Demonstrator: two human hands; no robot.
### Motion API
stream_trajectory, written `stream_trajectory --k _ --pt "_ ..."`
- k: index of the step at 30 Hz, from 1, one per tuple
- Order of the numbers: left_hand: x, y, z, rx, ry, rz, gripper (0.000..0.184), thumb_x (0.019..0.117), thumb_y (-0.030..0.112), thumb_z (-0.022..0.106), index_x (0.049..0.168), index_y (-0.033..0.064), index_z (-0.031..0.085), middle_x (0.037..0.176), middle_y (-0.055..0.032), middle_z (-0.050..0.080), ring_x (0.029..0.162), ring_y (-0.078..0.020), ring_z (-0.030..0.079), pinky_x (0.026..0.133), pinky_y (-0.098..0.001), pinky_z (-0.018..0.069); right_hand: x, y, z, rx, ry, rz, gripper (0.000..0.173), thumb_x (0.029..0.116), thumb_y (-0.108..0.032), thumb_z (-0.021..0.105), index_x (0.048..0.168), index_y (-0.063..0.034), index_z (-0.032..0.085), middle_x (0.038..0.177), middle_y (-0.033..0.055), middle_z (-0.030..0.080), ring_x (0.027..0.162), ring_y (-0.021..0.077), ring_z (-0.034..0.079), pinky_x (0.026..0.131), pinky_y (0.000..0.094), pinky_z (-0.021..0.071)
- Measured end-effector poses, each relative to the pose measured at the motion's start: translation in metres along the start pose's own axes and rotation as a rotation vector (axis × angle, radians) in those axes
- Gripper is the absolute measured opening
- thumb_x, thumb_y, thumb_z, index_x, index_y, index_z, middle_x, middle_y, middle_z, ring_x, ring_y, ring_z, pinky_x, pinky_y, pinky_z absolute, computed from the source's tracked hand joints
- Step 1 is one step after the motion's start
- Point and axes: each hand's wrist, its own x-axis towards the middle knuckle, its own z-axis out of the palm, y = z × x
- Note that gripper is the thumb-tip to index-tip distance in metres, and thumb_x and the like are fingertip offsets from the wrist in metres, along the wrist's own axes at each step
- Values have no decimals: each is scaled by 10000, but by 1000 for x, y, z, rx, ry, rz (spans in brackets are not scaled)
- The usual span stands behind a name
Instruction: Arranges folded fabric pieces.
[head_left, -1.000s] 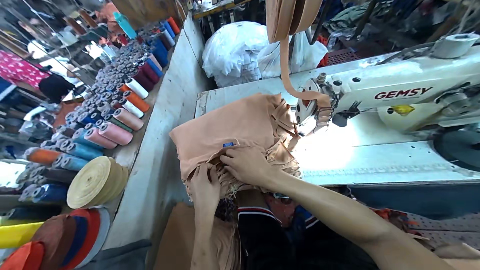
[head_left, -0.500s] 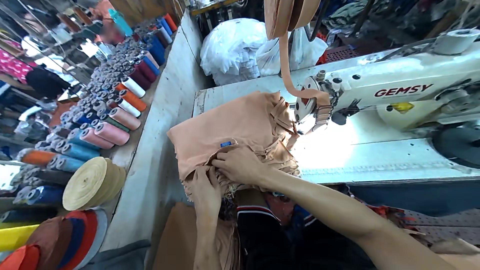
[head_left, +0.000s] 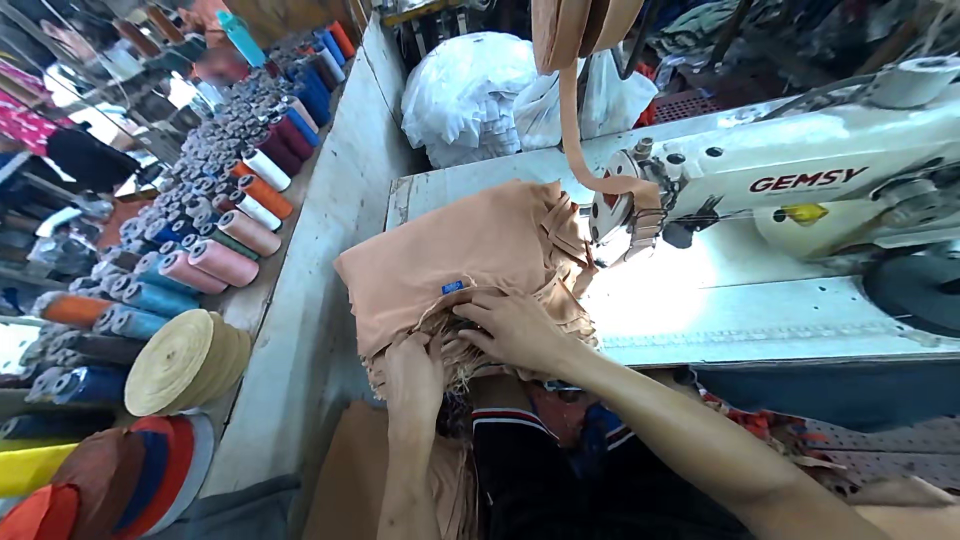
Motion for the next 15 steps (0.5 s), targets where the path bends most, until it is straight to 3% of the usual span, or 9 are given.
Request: stream_trajectory --k 3,6,10,12,15 --pt "-2 -3 1 -14 -46 11 227 1014 192 601 1105 38 741 1127 -155 704 1074 -295 680 986 -479 522 -1 -1 -6 11 -59 8 389 1063 -393 502 1316 -140 656 1093 115 702 945 326 701 787 557 552" --pt "-5 -23 11 -161 37 75 215 1011 194 598 1089 42 731 1051 -128 708 935 -238 691 886 -437 558 -1 -2 -8 19 -74 -2 393 1063 -392 503 1326 -142 653 1098 120 700 960 330 698 806 564 549" --pt "-12 -40 27 -389 168 119 215 1021 194 582 1094 33 706 1003 -99 702 911 -167 673 855 -365 550 3 -6 -8 15 -43 -49 371 1059 -380 517 1310 -152 669 1076 106 704 965 309 698 862 568 540" --pt "-15 -42 37 -441 248 156 209 1019 176 578 1088 17 695 990 -99 691 907 -151 666 845 -336 551 8 -10 -6 -5 -44 -97 336 1056 -337 530 1290 -146 677 1064 115 702 928 324 699 776 552 555" --pt "-18 -43 50 -484 370 226 192 1006 153 575 1057 8 690 953 -86 673 865 -112 648 803 -275 547 15 -20 -5 -37 -110 -171 307 1059 -257 528 1290 -106 664 1083 156 697 916 371 695 729 552 555"
